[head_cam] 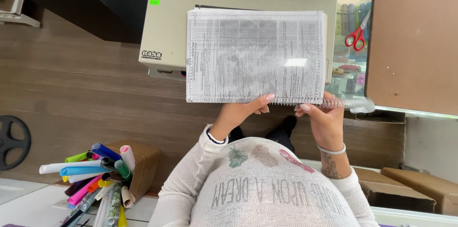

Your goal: Binding a stack of papers with a spiral coil to create a notebook

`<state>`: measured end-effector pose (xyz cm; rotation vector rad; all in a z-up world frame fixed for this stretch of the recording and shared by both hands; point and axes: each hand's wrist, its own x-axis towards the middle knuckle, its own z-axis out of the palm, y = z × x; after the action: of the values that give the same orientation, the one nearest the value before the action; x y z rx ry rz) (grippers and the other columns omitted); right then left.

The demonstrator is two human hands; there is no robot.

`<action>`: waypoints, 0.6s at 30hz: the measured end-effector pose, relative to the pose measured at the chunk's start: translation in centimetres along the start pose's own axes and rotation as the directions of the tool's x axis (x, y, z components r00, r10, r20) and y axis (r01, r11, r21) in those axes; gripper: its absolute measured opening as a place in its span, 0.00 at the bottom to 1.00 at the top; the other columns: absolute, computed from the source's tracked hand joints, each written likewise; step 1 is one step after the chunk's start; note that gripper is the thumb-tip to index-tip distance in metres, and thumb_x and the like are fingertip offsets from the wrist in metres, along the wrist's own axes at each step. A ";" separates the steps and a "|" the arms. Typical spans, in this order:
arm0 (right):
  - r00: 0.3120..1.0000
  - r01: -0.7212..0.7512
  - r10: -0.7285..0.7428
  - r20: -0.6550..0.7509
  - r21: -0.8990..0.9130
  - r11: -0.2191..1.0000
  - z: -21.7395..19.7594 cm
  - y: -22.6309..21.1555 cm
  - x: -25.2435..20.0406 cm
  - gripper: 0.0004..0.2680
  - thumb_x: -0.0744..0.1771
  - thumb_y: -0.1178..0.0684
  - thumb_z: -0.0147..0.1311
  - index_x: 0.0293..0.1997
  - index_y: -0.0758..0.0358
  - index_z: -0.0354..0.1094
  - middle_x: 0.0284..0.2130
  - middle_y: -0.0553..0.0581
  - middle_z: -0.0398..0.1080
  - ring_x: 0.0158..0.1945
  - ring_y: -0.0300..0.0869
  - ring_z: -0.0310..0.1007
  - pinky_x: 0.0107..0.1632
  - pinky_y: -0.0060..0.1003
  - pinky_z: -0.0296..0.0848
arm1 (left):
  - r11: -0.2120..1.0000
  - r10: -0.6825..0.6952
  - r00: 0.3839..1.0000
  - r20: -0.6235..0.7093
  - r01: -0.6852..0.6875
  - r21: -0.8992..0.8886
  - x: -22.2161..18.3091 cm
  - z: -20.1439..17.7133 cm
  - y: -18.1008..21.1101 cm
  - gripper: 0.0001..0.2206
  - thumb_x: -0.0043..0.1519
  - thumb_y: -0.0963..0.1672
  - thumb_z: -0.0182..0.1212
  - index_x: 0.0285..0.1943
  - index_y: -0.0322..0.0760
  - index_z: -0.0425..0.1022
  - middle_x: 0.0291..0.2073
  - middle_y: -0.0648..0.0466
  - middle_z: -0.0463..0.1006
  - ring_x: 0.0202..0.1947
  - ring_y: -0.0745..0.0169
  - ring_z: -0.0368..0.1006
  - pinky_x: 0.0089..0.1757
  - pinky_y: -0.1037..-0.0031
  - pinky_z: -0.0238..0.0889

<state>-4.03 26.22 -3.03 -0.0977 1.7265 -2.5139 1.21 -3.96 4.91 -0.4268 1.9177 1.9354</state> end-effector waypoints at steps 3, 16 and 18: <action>0.999 0.002 -0.002 -0.037 0.001 1.000 -0.1 1.5 0.0 0.09 0.73 0.64 0.73 0.58 0.78 0.79 0.33 0.74 0.83 0.33 0.58 0.93 0.35 0.47 0.95 | 0.986 0.148 0.989 -0.002 -0.147 -0.076 0.6 0.4 -0.4 0.22 0.76 0.58 0.82 0.48 0.38 0.97 0.43 0.47 0.99 0.46 0.64 0.95 0.55 0.71 0.90; 0.996 -0.001 -0.013 0.084 0.163 0.987 3.1 1.4 -0.7 0.19 0.67 0.68 0.77 0.65 0.77 0.75 0.42 0.72 0.84 0.35 0.60 0.92 0.38 0.51 0.97 | 0.910 0.323 0.944 -0.067 -0.329 -0.254 1.3 2.0 -3.1 0.17 0.74 0.47 0.88 0.58 0.24 0.94 0.49 0.38 0.98 0.48 0.56 0.97 0.49 0.69 0.94; 1.000 -0.015 0.014 0.027 0.032 0.999 8.0 -2.7 -1.7 0.04 0.68 0.71 0.78 0.39 0.77 0.87 0.33 0.76 0.86 0.36 0.55 0.94 0.46 0.53 0.94 | 0.909 0.312 0.948 -0.067 -0.319 -0.269 1.4 2.3 -3.7 0.17 0.77 0.47 0.85 0.58 0.23 0.94 0.46 0.38 0.98 0.45 0.55 0.97 0.48 0.69 0.95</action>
<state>-1.58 19.96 2.35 -0.1155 1.6701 -2.5174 1.81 -1.64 1.02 -0.2216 1.8240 2.4336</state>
